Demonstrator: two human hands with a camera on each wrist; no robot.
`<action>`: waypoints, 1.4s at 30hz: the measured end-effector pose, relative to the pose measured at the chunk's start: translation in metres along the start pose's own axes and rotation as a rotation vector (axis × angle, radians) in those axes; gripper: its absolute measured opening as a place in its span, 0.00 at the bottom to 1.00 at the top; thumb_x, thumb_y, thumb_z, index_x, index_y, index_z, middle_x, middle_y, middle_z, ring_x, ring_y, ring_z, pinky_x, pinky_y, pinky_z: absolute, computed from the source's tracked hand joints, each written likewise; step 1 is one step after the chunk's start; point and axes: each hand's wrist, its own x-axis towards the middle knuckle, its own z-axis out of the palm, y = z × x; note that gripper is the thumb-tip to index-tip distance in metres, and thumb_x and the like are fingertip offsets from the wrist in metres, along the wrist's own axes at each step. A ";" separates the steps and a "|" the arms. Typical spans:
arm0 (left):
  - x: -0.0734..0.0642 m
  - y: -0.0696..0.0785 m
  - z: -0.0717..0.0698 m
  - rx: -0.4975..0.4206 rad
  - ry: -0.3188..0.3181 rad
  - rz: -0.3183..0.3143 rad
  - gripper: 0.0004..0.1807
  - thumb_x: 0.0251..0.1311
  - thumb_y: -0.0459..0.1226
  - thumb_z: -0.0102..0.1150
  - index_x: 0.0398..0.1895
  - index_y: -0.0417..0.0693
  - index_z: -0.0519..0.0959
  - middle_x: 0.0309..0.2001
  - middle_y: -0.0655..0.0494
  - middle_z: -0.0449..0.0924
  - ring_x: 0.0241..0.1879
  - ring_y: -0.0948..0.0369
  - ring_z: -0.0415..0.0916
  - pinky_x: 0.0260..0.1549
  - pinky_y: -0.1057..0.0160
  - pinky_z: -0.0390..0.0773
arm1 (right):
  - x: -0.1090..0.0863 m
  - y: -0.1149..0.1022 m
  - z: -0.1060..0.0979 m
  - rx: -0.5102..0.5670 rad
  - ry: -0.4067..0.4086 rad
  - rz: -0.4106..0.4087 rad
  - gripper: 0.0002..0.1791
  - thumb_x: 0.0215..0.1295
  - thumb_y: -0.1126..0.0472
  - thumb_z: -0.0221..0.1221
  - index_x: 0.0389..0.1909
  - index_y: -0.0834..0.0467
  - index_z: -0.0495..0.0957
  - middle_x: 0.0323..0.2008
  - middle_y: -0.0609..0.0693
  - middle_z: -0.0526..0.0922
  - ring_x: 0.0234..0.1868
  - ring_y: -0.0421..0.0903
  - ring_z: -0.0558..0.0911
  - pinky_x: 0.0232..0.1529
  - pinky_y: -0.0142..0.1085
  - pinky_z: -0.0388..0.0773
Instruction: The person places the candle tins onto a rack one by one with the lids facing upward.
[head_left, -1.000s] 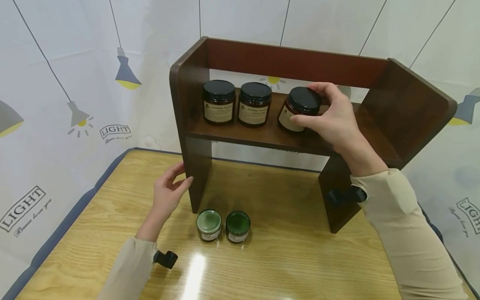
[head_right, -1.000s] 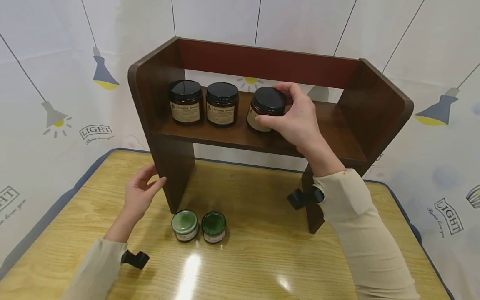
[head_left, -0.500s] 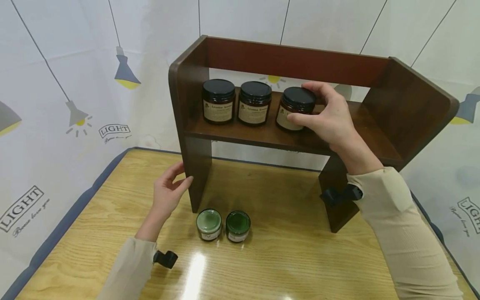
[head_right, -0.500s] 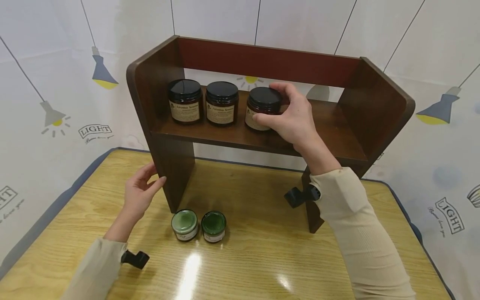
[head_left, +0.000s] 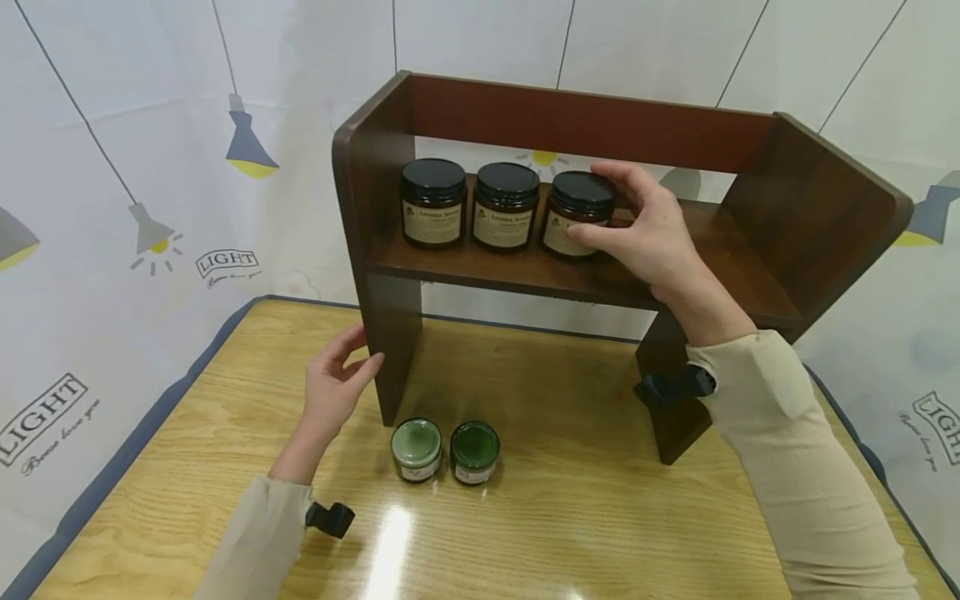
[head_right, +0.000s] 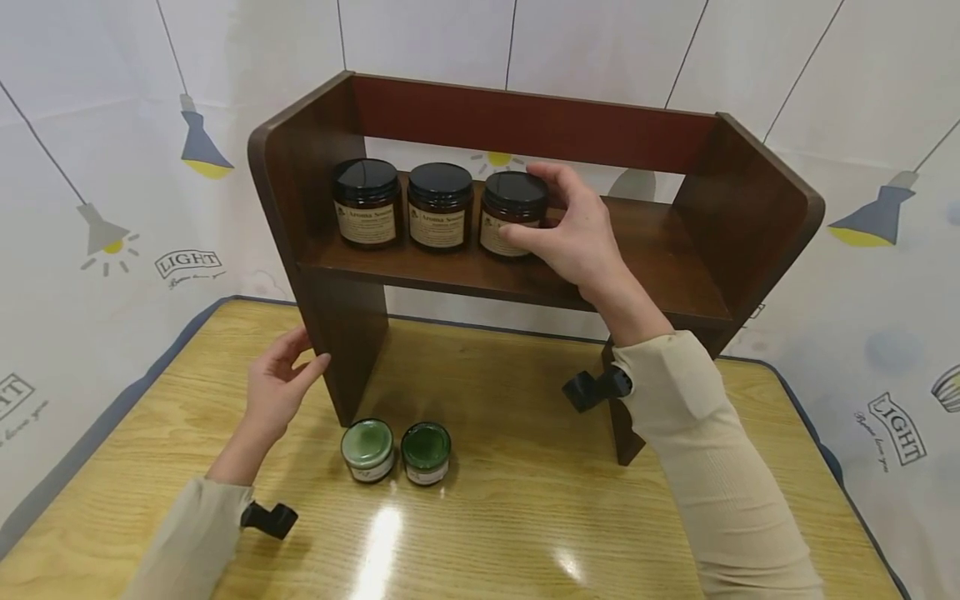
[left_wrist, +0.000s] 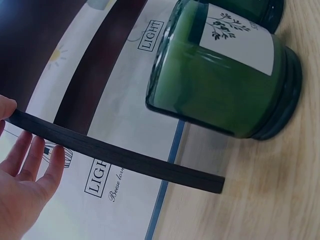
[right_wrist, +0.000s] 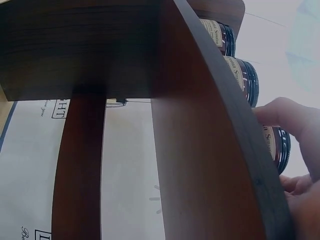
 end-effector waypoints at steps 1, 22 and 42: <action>0.000 0.000 0.000 0.001 0.000 0.000 0.22 0.49 0.14 0.55 0.50 0.26 0.74 0.41 0.63 0.81 0.44 0.66 0.75 0.38 0.71 0.80 | 0.000 0.000 0.000 0.004 -0.004 -0.002 0.37 0.52 0.70 0.65 0.65 0.60 0.63 0.61 0.57 0.69 0.54 0.45 0.72 0.47 0.26 0.73; 0.000 0.000 -0.001 0.009 -0.013 0.002 0.23 0.49 0.14 0.55 0.50 0.32 0.77 0.42 0.63 0.80 0.44 0.65 0.75 0.38 0.69 0.80 | -0.015 0.003 -0.005 0.006 0.115 -0.018 0.36 0.56 0.68 0.64 0.66 0.58 0.62 0.59 0.56 0.69 0.58 0.48 0.71 0.61 0.38 0.68; 0.000 -0.001 -0.001 0.007 -0.007 0.008 0.22 0.49 0.14 0.55 0.51 0.27 0.74 0.41 0.63 0.81 0.44 0.65 0.76 0.38 0.70 0.80 | -0.074 -0.003 -0.008 0.189 0.161 -0.161 0.28 0.54 0.76 0.62 0.58 0.59 0.70 0.52 0.55 0.74 0.55 0.47 0.72 0.55 0.26 0.71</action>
